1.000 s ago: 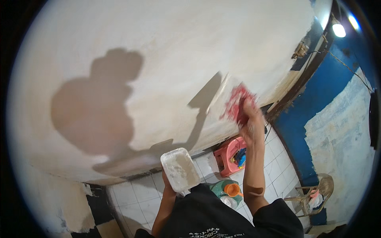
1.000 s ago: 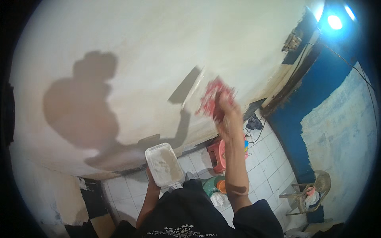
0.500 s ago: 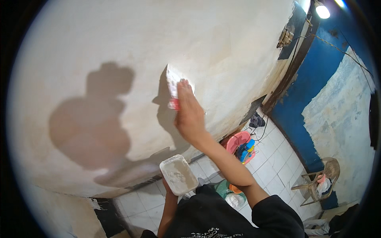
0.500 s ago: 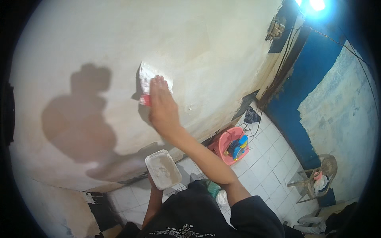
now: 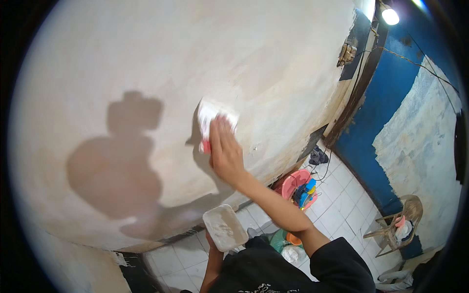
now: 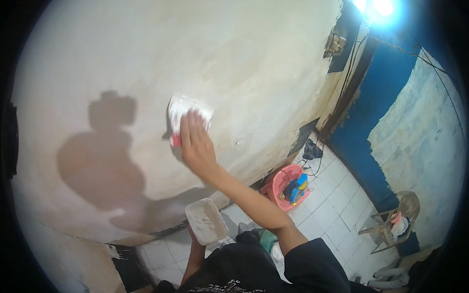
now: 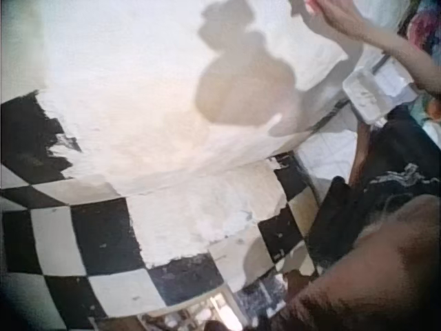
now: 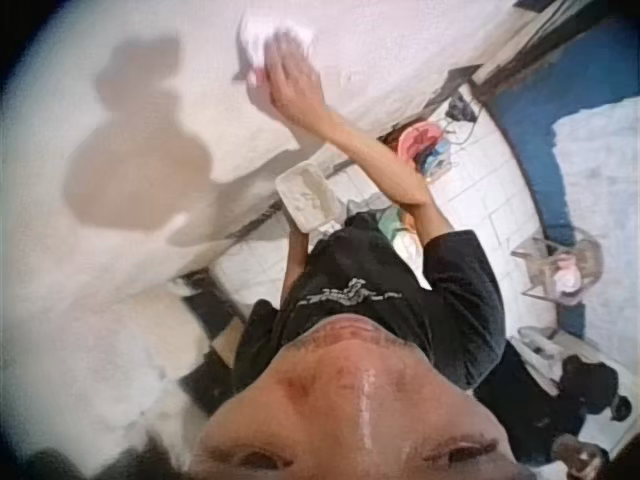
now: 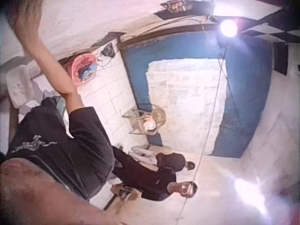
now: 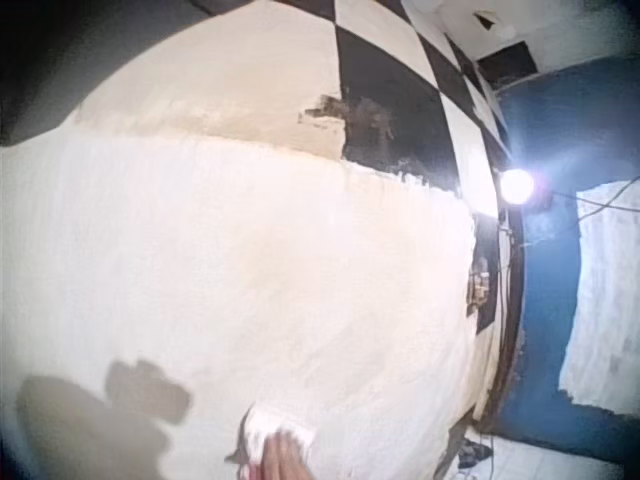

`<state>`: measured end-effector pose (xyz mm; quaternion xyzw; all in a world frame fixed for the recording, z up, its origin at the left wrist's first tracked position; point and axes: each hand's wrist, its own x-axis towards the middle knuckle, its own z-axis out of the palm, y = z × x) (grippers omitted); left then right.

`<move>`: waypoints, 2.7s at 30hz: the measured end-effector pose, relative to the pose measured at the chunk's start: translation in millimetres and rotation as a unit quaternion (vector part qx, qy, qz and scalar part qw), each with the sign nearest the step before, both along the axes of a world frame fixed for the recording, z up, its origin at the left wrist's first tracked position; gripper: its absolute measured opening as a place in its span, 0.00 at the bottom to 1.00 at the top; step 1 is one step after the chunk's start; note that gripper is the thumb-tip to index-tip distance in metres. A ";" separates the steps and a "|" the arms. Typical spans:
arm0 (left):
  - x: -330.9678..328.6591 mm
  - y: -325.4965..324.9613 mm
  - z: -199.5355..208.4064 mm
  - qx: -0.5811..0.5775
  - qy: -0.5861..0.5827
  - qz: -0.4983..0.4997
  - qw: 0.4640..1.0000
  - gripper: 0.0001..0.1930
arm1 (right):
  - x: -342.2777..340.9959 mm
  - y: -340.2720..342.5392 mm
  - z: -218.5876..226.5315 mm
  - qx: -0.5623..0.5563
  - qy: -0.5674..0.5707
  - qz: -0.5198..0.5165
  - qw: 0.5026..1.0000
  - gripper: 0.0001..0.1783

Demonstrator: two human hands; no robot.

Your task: The person patches a damaged section of a wall by applying a white filler compound using a small scraper. The person repeatedly scoops the compound from a rectangular container and spreads it over the wall surface to fill holes and smooth the texture.

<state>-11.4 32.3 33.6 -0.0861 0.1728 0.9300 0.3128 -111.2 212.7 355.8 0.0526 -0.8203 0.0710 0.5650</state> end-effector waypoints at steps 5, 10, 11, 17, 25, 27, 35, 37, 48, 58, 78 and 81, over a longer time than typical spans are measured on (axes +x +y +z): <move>-0.6 1.2 14.7 0.006 0.005 -0.015 1.000 0.30 | 43.9 57.8 11.7 -0.127 -0.002 0.039 0.991 0.31; 3.7 1.8 12.3 0.003 0.006 -0.019 1.000 0.29 | 5.5 135.2 23.2 -0.102 0.091 -0.130 0.982 0.29; 1.5 -0.3 10.1 -0.001 0.009 -0.016 1.000 0.29 | -5.8 122.7 12.9 -0.115 0.065 -0.117 0.984 0.29; -1.8 -12.9 -40.6 -0.026 0.031 -0.016 0.999 0.29 | 21.9 -3.2 -68.8 -0.067 -0.066 0.066 0.993 0.30; 21.0 -4.4 34.9 -0.023 -0.008 -0.049 0.999 0.30 | 27.9 161.5 0.4 -0.174 0.109 -0.115 0.972 0.33; 22.8 -7.0 30.6 -0.028 -0.015 -0.049 0.998 0.31 | -8.3 161.6 -20.4 -0.153 0.115 -0.115 0.975 0.37; 14.1 -23.8 -5.4 -0.049 0.000 -0.043 0.998 0.31 | 25.5 13.9 -114.2 -0.160 -0.103 0.126 0.974 0.34; 12.0 -23.1 -3.4 -0.047 0.006 -0.049 0.998 0.31 | 35.1 55.9 -102.5 -0.179 -0.020 0.091 0.979 0.34; 13.2 -23.5 -10.3 -0.038 0.007 -0.061 0.997 0.32 | -12.2 39.6 -97.2 -0.167 0.000 -0.001 0.986 0.38; 8.7 -19.8 -23.8 -0.063 0.030 -0.051 0.996 0.32 | 25.2 120.6 61.2 -0.008 0.125 -0.055 0.991 0.34; 16.9 -24.3 -4.8 -0.021 -0.006 -0.048 0.999 0.30 | -11.7 62.0 84.7 0.035 0.057 -0.069 0.995 0.32; 15.1 -28.0 -4.7 -0.022 -0.009 -0.042 0.999 0.30 | -16.6 31.4 24.3 0.070 -0.005 -0.053 0.996 0.31</move>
